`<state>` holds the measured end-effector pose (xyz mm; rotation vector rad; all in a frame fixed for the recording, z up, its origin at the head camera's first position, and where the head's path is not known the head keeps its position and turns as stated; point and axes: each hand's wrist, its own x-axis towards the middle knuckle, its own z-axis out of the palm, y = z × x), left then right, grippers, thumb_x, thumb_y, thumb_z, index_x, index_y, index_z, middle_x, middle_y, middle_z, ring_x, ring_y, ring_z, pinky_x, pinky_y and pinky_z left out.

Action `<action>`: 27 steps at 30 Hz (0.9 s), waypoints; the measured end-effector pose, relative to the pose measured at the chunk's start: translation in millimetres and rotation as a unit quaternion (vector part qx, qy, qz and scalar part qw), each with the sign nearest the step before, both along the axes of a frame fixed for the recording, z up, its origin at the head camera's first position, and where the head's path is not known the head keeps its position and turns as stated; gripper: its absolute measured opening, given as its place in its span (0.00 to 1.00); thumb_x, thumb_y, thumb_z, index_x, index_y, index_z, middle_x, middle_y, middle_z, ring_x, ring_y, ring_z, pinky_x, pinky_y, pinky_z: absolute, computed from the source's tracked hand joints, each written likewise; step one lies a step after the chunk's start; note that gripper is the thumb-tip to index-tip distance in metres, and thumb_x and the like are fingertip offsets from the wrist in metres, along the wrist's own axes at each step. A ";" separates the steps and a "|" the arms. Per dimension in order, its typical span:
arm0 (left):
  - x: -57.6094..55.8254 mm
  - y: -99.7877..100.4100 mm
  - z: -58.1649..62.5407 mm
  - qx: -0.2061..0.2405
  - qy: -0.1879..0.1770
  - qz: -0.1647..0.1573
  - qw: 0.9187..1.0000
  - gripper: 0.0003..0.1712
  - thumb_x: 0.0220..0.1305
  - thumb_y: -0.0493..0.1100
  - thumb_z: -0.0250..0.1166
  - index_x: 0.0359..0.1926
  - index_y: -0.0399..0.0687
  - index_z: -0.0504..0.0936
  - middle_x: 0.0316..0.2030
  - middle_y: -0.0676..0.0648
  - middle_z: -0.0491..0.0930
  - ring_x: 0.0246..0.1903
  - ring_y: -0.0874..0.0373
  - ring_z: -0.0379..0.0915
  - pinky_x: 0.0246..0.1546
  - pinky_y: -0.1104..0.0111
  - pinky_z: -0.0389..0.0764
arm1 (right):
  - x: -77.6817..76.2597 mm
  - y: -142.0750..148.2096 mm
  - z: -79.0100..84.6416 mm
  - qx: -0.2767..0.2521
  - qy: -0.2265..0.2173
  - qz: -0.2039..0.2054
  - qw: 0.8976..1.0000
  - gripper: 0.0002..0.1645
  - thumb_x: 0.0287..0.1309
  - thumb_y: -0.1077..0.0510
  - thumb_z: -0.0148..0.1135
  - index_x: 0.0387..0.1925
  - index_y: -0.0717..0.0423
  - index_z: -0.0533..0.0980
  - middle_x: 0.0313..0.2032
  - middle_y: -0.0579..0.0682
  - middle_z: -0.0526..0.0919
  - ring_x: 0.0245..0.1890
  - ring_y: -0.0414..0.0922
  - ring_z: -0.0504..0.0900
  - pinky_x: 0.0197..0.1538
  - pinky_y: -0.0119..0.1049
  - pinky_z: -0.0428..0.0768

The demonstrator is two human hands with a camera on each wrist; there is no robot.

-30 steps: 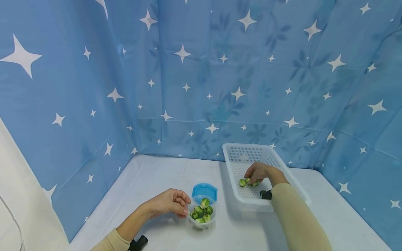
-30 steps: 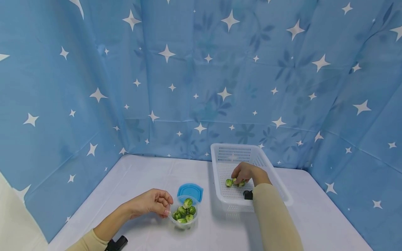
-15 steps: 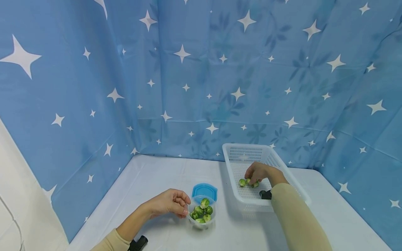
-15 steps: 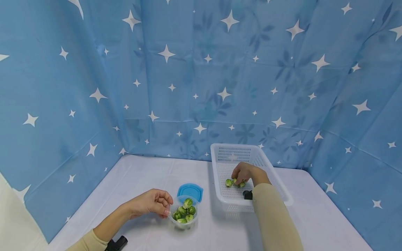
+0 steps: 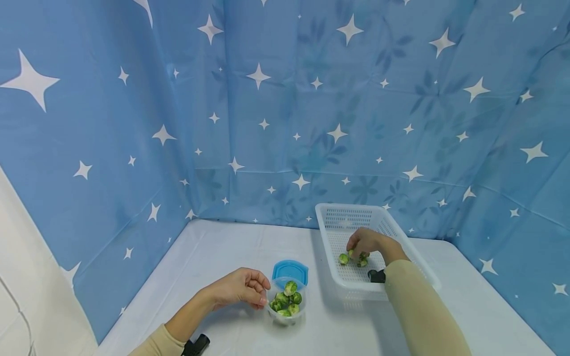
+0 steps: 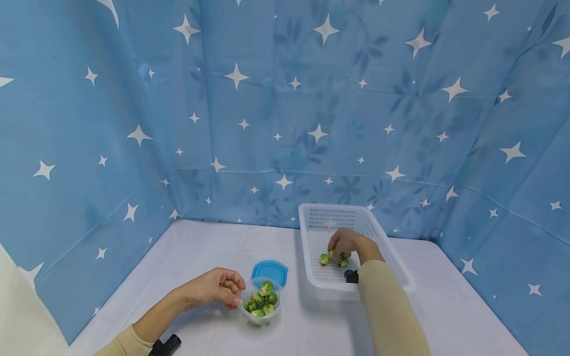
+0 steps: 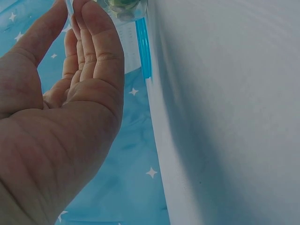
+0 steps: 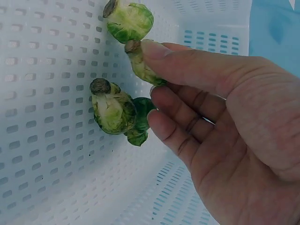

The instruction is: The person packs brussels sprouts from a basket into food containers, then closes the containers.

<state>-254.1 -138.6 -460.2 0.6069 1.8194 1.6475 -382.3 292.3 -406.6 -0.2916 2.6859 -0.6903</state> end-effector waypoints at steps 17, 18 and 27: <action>-0.6 -0.9 -0.7 0.001 -0.004 0.003 1.000 0.26 0.63 0.37 0.73 0.57 0.25 0.76 0.34 0.48 0.86 0.34 0.57 0.86 0.43 0.62 0.89 | -4.5 -6.3 16.2 -0.137 0.101 0.047 0.984 0.15 0.63 0.68 0.69 0.51 0.66 0.85 0.50 0.64 0.87 0.46 0.53 0.86 0.56 0.61 0.84; -0.5 -0.9 -0.6 0.001 -0.004 0.003 1.000 0.26 0.64 0.37 0.73 0.57 0.25 0.76 0.34 0.48 0.86 0.34 0.57 0.86 0.43 0.62 0.89 | -4.7 -7.5 17.7 -0.140 0.104 0.048 0.984 0.15 0.63 0.68 0.68 0.52 0.66 0.85 0.50 0.64 0.87 0.46 0.53 0.87 0.56 0.60 0.84; -1.5 -0.6 -0.3 0.000 -0.005 0.004 1.000 0.26 0.63 0.37 0.74 0.56 0.25 0.76 0.34 0.48 0.86 0.34 0.57 0.86 0.42 0.62 0.89 | -5.4 -23.7 36.4 -0.140 0.149 0.076 0.976 0.15 0.64 0.66 0.69 0.52 0.62 0.84 0.48 0.59 0.88 0.47 0.51 0.86 0.51 0.49 0.87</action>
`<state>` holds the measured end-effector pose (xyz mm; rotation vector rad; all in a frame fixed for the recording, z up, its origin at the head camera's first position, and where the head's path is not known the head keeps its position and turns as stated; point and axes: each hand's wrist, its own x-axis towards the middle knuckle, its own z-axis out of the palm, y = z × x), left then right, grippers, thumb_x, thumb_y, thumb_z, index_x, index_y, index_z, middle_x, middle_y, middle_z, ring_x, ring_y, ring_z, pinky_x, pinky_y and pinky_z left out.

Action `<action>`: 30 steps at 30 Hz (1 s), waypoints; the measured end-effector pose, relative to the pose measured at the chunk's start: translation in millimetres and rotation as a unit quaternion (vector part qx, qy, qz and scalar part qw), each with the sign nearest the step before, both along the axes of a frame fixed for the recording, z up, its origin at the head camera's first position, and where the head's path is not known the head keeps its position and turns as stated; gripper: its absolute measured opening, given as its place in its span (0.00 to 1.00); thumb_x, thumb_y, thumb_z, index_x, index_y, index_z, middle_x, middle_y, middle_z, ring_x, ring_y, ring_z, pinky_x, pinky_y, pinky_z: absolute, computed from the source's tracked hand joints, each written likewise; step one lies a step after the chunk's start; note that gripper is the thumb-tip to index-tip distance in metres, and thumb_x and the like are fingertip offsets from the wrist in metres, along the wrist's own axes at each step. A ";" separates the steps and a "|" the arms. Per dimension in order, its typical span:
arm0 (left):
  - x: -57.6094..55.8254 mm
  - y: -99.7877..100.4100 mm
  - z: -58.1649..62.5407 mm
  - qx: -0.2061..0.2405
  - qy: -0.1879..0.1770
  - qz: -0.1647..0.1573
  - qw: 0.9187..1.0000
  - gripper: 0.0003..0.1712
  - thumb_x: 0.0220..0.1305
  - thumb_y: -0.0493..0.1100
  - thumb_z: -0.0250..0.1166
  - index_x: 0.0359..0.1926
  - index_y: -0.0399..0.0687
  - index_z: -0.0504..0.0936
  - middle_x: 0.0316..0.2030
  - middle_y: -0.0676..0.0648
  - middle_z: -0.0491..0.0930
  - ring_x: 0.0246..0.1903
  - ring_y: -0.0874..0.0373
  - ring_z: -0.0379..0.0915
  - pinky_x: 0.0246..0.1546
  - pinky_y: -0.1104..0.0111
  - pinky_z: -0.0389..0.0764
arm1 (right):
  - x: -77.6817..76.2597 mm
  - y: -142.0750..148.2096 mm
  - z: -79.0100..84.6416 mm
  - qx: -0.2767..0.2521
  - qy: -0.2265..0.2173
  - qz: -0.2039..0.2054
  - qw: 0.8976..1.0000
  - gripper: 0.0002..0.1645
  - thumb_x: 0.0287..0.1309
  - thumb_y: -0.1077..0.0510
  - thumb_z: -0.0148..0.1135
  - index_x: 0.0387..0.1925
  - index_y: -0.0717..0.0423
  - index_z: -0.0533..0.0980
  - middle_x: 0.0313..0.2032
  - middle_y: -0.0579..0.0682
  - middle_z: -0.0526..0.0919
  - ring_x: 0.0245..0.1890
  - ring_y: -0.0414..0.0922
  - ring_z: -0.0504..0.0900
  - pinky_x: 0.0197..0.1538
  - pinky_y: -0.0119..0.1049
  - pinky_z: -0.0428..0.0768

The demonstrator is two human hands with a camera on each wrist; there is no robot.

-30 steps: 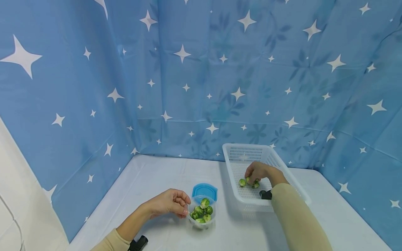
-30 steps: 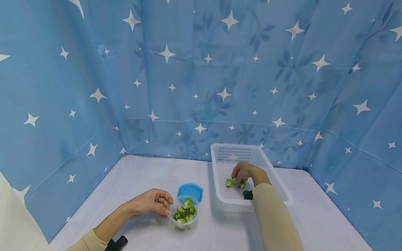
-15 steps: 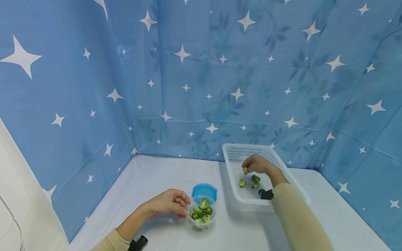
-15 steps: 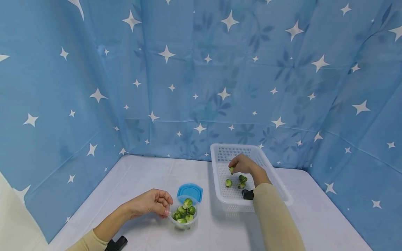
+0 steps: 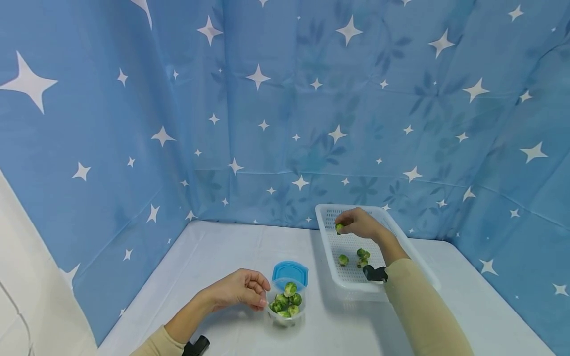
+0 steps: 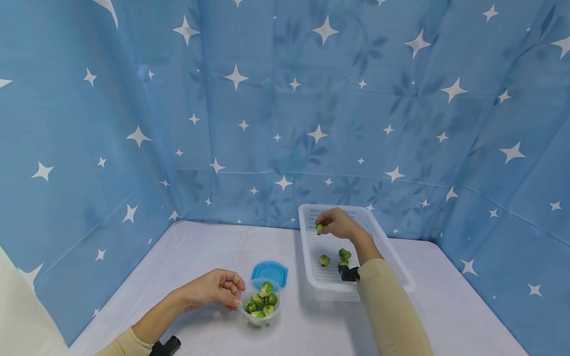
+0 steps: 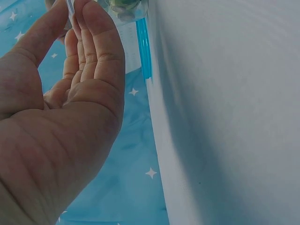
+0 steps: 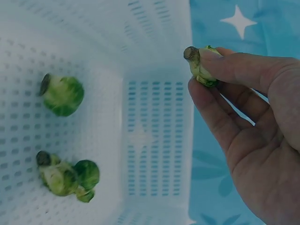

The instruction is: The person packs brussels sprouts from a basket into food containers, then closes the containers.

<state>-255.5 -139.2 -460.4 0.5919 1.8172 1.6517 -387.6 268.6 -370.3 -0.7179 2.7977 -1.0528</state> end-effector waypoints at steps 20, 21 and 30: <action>0.0 -0.1 -1.1 0.002 0.000 0.000 1.000 0.27 0.63 0.38 0.74 0.56 0.26 0.76 0.34 0.48 0.86 0.34 0.57 0.86 0.42 0.62 0.89 | 26.2 -51.2 42.6 0.002 0.072 0.068 0.995 0.11 0.66 0.63 0.69 0.49 0.56 0.84 0.45 0.54 0.88 0.47 0.50 0.86 0.49 0.44 0.87; 0.1 0.0 -1.2 0.001 0.000 0.000 1.000 0.26 0.63 0.37 0.74 0.56 0.26 0.76 0.34 0.48 0.86 0.34 0.57 0.86 0.42 0.62 0.89 | 28.1 -53.6 44.0 0.001 0.076 0.070 0.995 0.11 0.66 0.63 0.69 0.50 0.56 0.84 0.45 0.54 0.88 0.48 0.50 0.86 0.50 0.45 0.87; -0.5 0.1 -2.1 0.002 0.000 -0.001 1.000 0.27 0.63 0.38 0.74 0.57 0.26 0.76 0.34 0.48 0.86 0.34 0.57 0.86 0.42 0.62 0.89 | 41.7 -72.8 51.0 -0.014 0.070 0.087 0.994 0.14 0.67 0.63 0.69 0.52 0.55 0.83 0.48 0.53 0.87 0.51 0.50 0.85 0.53 0.44 0.87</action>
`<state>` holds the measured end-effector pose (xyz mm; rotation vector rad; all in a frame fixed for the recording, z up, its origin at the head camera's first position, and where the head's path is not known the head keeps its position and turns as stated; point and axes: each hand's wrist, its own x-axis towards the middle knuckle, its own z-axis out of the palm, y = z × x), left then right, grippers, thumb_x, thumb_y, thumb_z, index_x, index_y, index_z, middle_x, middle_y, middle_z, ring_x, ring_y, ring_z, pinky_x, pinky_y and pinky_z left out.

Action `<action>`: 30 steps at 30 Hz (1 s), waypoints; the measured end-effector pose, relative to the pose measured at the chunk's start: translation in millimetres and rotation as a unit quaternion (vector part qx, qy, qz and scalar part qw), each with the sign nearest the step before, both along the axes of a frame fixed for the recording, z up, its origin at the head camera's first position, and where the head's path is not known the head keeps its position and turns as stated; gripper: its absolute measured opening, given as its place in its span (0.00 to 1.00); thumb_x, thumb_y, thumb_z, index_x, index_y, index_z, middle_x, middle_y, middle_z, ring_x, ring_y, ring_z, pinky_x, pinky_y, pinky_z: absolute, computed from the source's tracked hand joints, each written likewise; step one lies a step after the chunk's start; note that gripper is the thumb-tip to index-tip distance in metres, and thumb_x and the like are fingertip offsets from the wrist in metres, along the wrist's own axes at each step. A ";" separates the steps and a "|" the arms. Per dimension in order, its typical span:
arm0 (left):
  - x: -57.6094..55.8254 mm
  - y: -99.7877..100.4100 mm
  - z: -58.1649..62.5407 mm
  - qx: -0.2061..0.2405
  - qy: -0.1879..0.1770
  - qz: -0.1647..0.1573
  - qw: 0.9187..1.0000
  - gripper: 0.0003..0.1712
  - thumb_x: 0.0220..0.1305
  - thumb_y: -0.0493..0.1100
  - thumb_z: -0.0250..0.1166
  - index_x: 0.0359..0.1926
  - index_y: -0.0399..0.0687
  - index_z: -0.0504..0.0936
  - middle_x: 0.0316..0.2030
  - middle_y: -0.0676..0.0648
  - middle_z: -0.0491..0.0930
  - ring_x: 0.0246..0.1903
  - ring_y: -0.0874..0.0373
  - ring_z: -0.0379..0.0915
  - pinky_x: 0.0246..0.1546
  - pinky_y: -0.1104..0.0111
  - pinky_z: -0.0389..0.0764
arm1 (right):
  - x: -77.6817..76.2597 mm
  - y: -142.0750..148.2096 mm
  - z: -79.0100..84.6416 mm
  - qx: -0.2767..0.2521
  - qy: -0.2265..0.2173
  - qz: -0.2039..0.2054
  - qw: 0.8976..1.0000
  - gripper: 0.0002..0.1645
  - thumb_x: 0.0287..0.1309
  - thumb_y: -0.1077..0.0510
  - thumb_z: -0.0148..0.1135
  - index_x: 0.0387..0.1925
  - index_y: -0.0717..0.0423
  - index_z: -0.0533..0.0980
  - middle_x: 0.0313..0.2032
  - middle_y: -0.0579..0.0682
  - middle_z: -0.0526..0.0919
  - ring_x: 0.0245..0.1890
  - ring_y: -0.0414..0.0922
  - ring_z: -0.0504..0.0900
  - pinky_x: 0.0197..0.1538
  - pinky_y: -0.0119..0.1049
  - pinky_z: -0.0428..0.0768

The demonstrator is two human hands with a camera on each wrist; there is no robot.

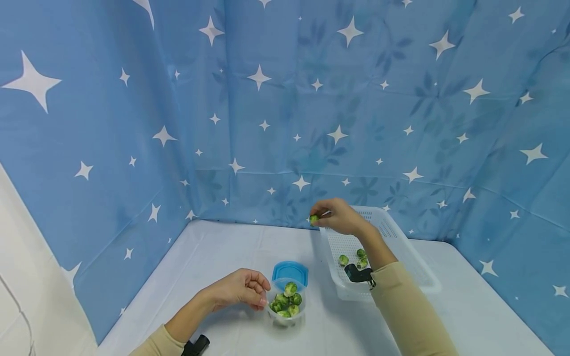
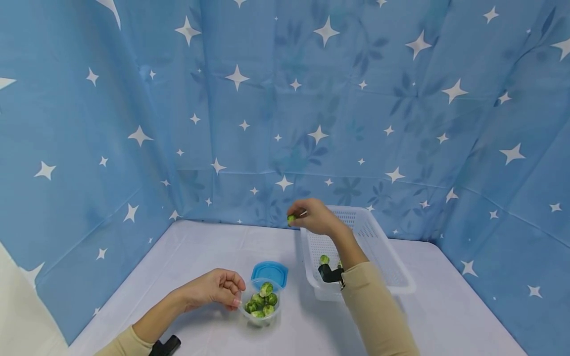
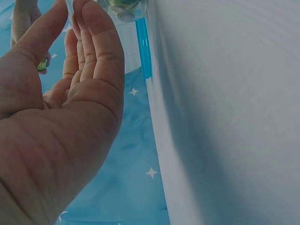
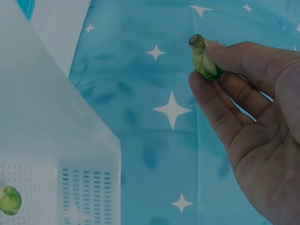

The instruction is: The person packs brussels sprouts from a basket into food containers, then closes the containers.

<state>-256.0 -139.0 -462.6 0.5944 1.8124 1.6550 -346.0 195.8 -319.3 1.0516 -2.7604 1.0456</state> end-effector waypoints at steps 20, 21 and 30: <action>-0.6 0.1 -0.8 0.002 0.002 -0.001 1.000 0.27 0.63 0.37 0.74 0.57 0.25 0.76 0.34 0.48 0.86 0.34 0.58 0.86 0.42 0.62 0.89 | 21.8 -11.5 -7.3 -0.049 0.005 0.021 0.999 0.10 0.67 0.64 0.68 0.48 0.54 0.81 0.45 0.51 0.86 0.50 0.47 0.86 0.50 0.38 0.87; -0.5 0.2 -0.8 0.002 0.002 -0.001 1.000 0.27 0.63 0.37 0.74 0.57 0.25 0.76 0.34 0.48 0.86 0.34 0.58 0.86 0.42 0.62 0.89 | 23.7 -11.7 -9.3 -0.053 0.004 0.020 0.998 0.10 0.66 0.64 0.69 0.48 0.54 0.82 0.45 0.51 0.85 0.49 0.47 0.86 0.50 0.37 0.87; 0.5 0.1 0.6 0.000 0.000 0.002 1.000 0.27 0.63 0.37 0.74 0.57 0.25 0.76 0.34 0.49 0.86 0.34 0.58 0.86 0.41 0.63 0.89 | 39.6 -11.1 -27.9 -0.061 0.031 0.030 0.997 0.12 0.66 0.62 0.69 0.50 0.52 0.83 0.46 0.50 0.87 0.48 0.46 0.87 0.51 0.35 0.87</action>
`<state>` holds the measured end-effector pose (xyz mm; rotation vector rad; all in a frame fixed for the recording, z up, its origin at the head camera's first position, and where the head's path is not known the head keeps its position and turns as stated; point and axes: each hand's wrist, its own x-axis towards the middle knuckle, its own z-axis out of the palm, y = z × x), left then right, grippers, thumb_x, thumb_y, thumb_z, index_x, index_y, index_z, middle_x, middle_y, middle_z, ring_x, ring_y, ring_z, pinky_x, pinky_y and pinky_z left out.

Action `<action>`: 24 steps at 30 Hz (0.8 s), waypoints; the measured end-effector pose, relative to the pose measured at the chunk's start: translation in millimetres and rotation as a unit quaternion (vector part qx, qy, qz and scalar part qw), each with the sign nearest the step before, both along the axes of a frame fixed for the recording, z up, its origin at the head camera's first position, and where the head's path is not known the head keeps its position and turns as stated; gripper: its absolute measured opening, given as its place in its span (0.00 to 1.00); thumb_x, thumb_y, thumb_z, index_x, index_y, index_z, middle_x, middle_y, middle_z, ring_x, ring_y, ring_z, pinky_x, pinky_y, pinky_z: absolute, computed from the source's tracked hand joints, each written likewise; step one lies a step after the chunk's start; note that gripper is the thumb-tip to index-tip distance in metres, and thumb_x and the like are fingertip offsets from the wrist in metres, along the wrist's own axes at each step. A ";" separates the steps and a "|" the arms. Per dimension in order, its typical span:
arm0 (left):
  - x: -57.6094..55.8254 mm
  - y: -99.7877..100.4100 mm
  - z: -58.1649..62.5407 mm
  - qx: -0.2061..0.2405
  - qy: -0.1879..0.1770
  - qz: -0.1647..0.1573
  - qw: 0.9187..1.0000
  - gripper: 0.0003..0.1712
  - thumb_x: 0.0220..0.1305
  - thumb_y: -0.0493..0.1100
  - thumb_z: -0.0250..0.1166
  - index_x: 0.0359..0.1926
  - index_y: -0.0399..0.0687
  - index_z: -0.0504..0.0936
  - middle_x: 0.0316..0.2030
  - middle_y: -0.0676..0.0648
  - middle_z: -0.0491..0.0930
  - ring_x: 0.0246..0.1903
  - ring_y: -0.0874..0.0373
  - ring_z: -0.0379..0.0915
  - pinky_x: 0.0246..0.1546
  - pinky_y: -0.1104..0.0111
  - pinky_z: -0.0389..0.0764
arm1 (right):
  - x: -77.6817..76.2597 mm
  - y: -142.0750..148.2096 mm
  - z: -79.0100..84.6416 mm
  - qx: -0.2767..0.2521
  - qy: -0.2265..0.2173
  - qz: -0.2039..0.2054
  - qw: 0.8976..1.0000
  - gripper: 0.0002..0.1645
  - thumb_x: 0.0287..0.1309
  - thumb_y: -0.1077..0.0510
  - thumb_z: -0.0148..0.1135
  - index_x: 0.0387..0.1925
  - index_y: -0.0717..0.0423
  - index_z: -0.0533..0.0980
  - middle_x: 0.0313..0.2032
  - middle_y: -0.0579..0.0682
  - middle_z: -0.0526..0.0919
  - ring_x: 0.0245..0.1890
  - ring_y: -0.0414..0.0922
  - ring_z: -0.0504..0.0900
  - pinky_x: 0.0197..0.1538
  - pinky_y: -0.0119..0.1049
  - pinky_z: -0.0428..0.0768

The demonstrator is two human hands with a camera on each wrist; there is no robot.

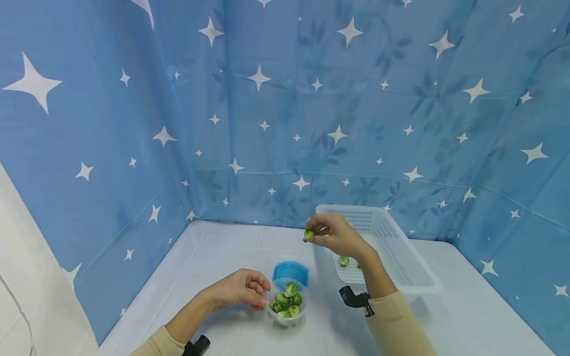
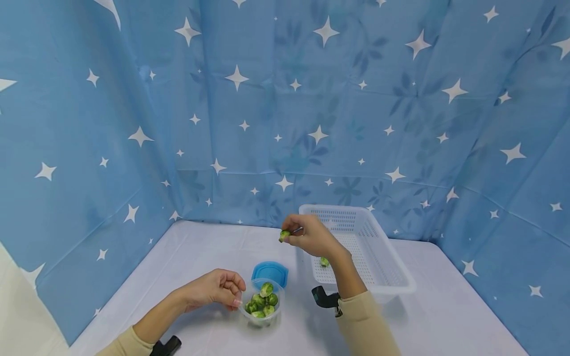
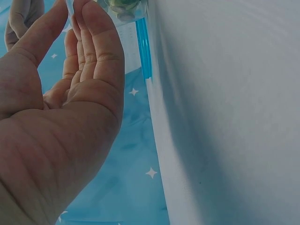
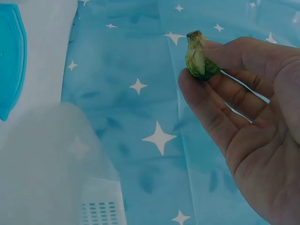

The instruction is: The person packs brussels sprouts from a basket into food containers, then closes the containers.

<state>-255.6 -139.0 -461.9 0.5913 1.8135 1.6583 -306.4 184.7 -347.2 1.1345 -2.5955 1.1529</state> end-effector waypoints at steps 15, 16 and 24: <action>-1.3 0.5 -0.3 -0.007 0.001 0.001 1.000 0.26 0.64 0.36 0.73 0.57 0.26 0.76 0.34 0.49 0.87 0.34 0.58 0.86 0.41 0.63 0.89 | 12.9 -4.9 -24.6 0.006 -0.019 0.029 0.999 0.10 0.65 0.64 0.70 0.46 0.51 0.83 0.42 0.47 0.88 0.44 0.43 0.88 0.49 0.40 0.88; -1.3 0.7 -0.4 -0.007 0.001 0.002 1.000 0.26 0.64 0.37 0.73 0.57 0.26 0.76 0.33 0.49 0.87 0.34 0.58 0.86 0.41 0.63 0.89 | 13.7 -5.6 -25.0 0.012 -0.025 0.030 0.999 0.10 0.65 0.64 0.70 0.46 0.51 0.83 0.41 0.47 0.88 0.43 0.43 0.88 0.48 0.40 0.88; -0.5 1.3 0.4 -0.009 0.003 0.003 1.000 0.26 0.63 0.37 0.73 0.57 0.26 0.76 0.33 0.48 0.87 0.34 0.58 0.86 0.41 0.62 0.89 | 18.2 -13.5 -28.8 0.040 -0.073 0.065 0.994 0.08 0.66 0.63 0.69 0.44 0.50 0.84 0.42 0.47 0.88 0.42 0.41 0.88 0.46 0.34 0.87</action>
